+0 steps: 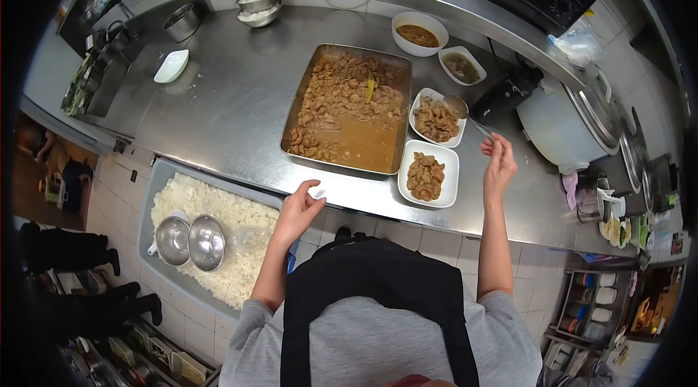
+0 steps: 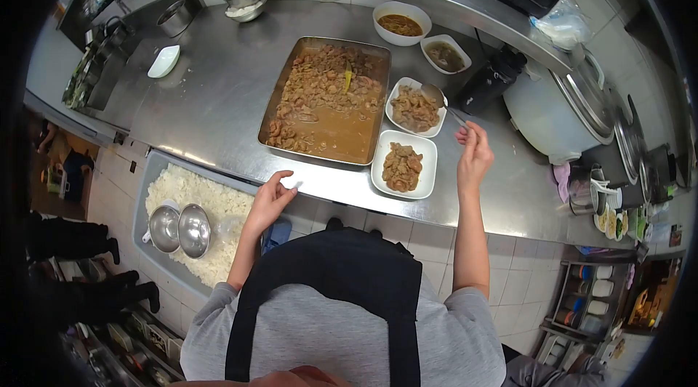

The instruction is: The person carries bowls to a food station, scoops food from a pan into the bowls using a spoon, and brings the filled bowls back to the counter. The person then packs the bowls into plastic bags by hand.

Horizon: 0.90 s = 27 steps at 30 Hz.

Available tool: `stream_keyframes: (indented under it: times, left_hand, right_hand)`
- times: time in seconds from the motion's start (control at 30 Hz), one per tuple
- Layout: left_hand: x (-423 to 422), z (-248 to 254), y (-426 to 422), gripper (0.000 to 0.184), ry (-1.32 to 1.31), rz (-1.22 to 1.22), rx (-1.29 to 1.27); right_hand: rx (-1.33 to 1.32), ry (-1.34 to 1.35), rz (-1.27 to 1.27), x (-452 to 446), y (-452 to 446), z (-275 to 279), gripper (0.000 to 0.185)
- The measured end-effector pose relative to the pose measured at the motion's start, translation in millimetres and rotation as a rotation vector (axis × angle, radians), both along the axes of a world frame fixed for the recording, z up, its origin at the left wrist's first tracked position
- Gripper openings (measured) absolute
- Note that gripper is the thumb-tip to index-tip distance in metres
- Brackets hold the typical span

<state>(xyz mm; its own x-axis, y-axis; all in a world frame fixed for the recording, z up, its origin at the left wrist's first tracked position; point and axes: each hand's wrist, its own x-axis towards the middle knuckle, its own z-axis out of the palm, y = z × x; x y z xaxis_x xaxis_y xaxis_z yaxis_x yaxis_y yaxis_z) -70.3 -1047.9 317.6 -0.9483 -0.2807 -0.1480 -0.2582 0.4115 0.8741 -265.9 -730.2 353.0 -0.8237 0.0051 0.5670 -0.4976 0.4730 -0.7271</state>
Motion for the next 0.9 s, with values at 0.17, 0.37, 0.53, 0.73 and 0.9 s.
stream_keyframes:
  times: [0.17,0.37,0.53,0.73,0.9]
  left_hand:
    - [-6,-22,-31,0.022,0.006,0.274,0.146]
    - [-100,-31,-131,0.022,0.468,0.442,-0.256]
    - [-210,-39,-160,0.020,0.266,0.288,-0.387]
    - [-320,-69,-178,0.017,0.125,0.235,-0.312]
    - [-363,-60,-175,0.016,-0.065,0.150,-0.213]
  right_hand:
    - [-0.508,-0.302,0.235,-6,-16,2,0.023]
    - [-0.349,-0.462,0.395,-24,-58,-7,0.021]
    - [-0.284,-0.507,0.398,-34,-71,-5,0.021]
    - [-0.170,-0.516,0.380,-38,-73,11,0.019]
    - [-0.178,-0.599,0.350,-42,-76,14,0.018]
